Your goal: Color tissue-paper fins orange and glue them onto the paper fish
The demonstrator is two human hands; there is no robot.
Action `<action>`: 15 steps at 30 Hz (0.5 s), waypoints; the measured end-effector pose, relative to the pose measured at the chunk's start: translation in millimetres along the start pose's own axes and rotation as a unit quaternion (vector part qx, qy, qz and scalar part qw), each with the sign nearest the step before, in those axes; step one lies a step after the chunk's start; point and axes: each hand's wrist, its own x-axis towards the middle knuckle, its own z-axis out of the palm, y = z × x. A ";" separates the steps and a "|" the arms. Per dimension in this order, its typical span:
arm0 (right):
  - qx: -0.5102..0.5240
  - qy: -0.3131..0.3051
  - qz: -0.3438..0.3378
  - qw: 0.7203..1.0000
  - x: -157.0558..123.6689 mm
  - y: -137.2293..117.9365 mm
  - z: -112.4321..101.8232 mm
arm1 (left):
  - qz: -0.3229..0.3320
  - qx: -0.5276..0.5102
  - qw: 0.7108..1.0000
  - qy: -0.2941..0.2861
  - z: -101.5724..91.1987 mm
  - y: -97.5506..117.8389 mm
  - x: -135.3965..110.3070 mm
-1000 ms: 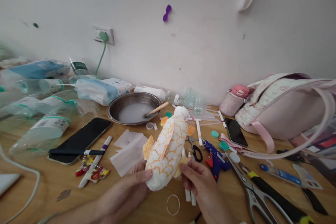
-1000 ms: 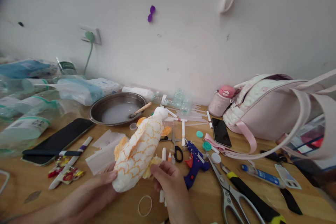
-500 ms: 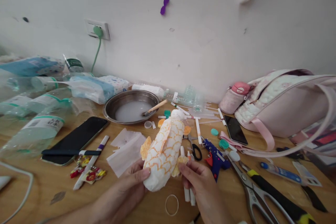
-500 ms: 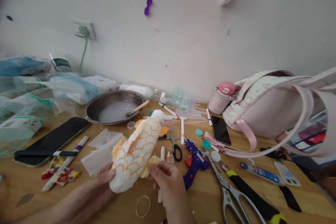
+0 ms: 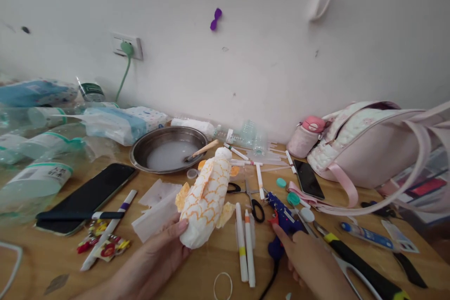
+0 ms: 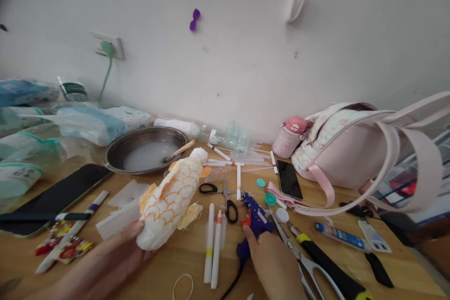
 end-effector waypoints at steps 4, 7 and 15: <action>-0.130 0.026 0.033 0.991 7.6 -6.5 -2.4 | 0.007 0.001 1.000 -0.012 -1.7 -1.2 -0.7; -0.184 0.042 0.036 0.981 10.2 -11.6 0.3 | 0.014 -0.021 0.999 -0.020 -1.1 -2.7 -0.9; -0.213 0.030 0.056 0.975 17.4 -4.4 4.2 | 0.037 -0.082 0.993 -0.082 -13.0 -8.2 5.7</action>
